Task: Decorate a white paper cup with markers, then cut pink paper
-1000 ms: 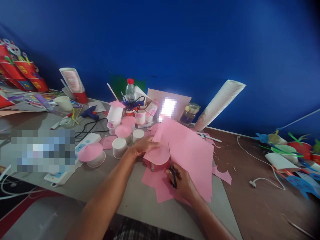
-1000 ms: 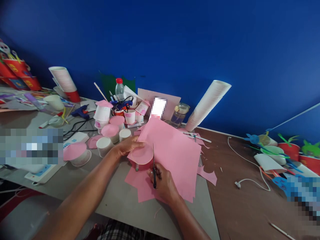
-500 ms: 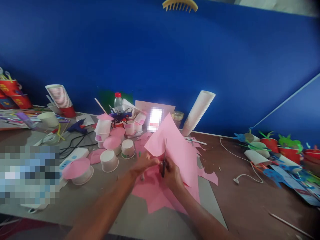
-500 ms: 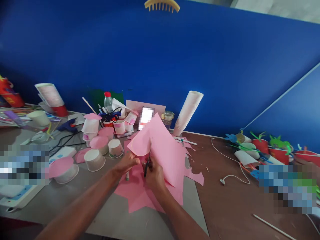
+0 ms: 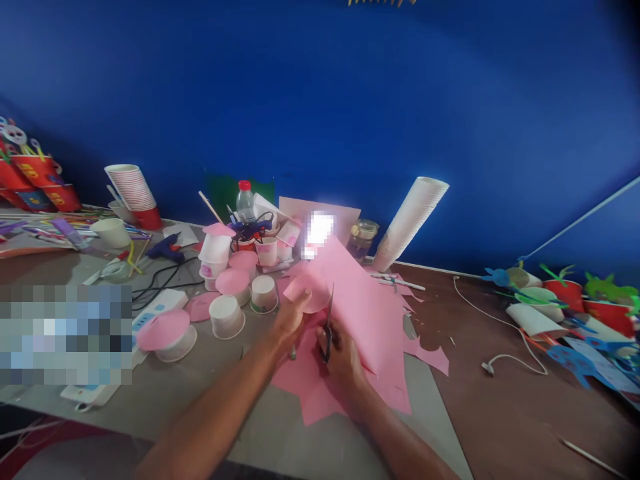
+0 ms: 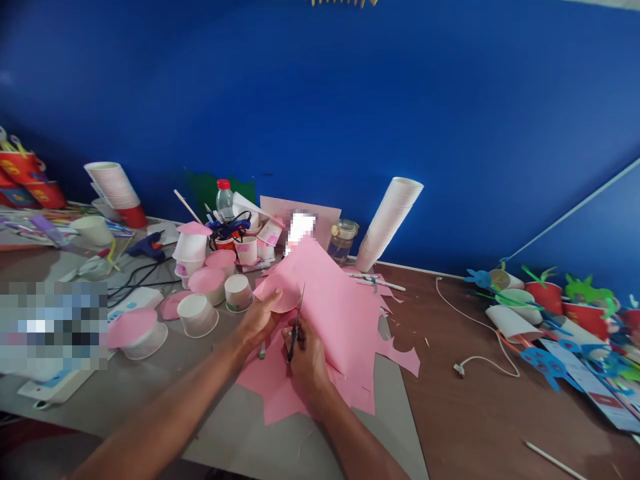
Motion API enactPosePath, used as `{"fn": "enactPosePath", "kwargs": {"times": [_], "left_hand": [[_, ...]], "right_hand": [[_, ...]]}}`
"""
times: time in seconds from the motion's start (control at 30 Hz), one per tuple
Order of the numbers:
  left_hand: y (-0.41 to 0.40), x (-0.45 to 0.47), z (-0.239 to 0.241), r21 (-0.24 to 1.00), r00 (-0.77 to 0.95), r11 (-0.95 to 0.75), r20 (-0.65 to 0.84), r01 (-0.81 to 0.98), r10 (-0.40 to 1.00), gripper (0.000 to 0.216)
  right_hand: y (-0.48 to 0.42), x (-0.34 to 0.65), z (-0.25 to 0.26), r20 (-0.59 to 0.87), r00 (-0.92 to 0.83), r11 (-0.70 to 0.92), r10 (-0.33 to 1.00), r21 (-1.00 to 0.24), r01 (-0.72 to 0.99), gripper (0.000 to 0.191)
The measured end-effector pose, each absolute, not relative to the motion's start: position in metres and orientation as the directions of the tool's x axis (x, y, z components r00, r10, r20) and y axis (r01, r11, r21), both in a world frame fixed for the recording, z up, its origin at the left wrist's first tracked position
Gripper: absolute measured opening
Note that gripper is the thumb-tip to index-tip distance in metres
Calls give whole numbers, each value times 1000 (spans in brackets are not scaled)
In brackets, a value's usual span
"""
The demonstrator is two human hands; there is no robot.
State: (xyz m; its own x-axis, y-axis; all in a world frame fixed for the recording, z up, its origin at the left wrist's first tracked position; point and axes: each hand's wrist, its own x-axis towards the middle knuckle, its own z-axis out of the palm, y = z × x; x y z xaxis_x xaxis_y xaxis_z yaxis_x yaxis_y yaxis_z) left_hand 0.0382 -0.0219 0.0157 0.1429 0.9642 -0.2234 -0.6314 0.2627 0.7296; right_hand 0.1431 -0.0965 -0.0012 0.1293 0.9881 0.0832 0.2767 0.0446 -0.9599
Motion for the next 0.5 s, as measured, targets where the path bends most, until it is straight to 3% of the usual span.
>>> {"fn": "enactPosePath", "kwargs": {"times": [0.23, 0.5], "left_hand": [[-22, 39, 20, 665, 232, 364, -282, -652, 931, 16], [-21, 40, 15, 701, 183, 311, -253, -642, 950, 30]], "right_hand": [[-93, 144, -13, 25, 49, 21, 999, -996, 87, 40], [-88, 147, -9, -28, 41, -32, 999, -996, 80, 42]]}}
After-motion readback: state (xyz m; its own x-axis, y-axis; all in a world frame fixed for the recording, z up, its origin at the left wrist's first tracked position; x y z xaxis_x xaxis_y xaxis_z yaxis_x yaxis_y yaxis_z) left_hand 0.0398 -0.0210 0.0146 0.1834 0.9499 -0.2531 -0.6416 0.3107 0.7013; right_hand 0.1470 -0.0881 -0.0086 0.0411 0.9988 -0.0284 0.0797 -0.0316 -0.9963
